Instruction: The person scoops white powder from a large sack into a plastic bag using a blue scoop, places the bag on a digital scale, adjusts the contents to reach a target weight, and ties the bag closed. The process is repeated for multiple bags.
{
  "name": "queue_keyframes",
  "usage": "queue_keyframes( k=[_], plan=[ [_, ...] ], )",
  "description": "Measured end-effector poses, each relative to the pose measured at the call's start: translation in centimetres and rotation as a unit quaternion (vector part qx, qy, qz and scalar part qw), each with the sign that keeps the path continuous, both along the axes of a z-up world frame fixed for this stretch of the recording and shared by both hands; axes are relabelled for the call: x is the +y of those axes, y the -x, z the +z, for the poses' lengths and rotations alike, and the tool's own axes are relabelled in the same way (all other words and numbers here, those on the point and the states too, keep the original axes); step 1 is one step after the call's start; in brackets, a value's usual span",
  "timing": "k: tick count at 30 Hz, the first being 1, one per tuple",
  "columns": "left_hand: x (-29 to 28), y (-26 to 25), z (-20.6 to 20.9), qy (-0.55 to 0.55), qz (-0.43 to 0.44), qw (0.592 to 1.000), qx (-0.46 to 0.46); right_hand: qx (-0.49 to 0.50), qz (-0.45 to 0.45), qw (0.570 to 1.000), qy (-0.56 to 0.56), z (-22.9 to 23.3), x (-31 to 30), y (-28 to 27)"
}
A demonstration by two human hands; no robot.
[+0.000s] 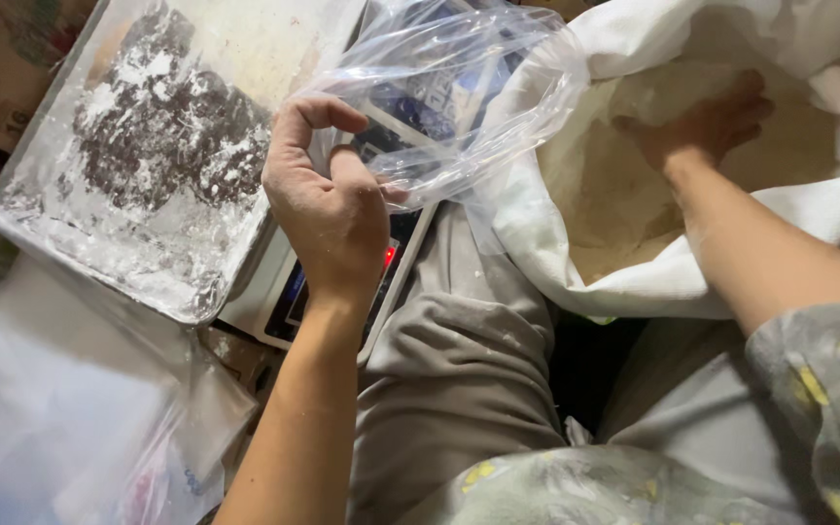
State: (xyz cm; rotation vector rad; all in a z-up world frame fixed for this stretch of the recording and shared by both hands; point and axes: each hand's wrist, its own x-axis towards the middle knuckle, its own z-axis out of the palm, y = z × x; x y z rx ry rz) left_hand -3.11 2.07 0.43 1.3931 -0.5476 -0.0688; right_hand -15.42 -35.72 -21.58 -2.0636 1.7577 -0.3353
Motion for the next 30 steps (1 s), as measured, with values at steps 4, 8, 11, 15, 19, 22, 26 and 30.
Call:
queue_keyframes(
  k=[4,8,11,15,19,22,26,30],
  plan=[
    [0.0,-0.2,0.0,0.003,0.003,1.0,0.006,0.053,0.108,0.99,0.075,-0.9,-2.4,-0.3],
    [-0.3,-0.2,-0.2,-0.003,0.004,1.0,0.007,0.086,0.226,0.968,0.064,-1.2,-4.1,0.5],
    [-0.5,-0.2,-0.5,-0.001,0.003,1.0,0.009,0.091,0.296,0.95,0.045,-0.8,-4.4,1.1],
    [-0.7,-0.2,-0.7,-0.002,0.004,1.0,0.011,0.09,0.359,0.929,0.016,0.2,-3.9,0.7],
    [-0.9,-0.1,-1.1,-0.004,0.008,1.0,0.026,0.074,0.385,0.92,-0.007,0.8,-2.6,-0.1],
    [-1.1,0.0,-1.5,-0.025,0.025,0.999,-0.007,0.052,0.405,0.912,-0.035,1.7,-1.0,-0.6],
    [-1.2,0.0,-1.7,-0.062,0.052,0.994,-0.078,0.03,0.411,0.903,-0.125,4.0,1.1,-0.7],
    [-1.4,0.1,-1.7,-0.027,0.023,0.999,-0.02,0.11,0.423,0.877,-0.201,5.4,2.6,-0.7]
  ],
)
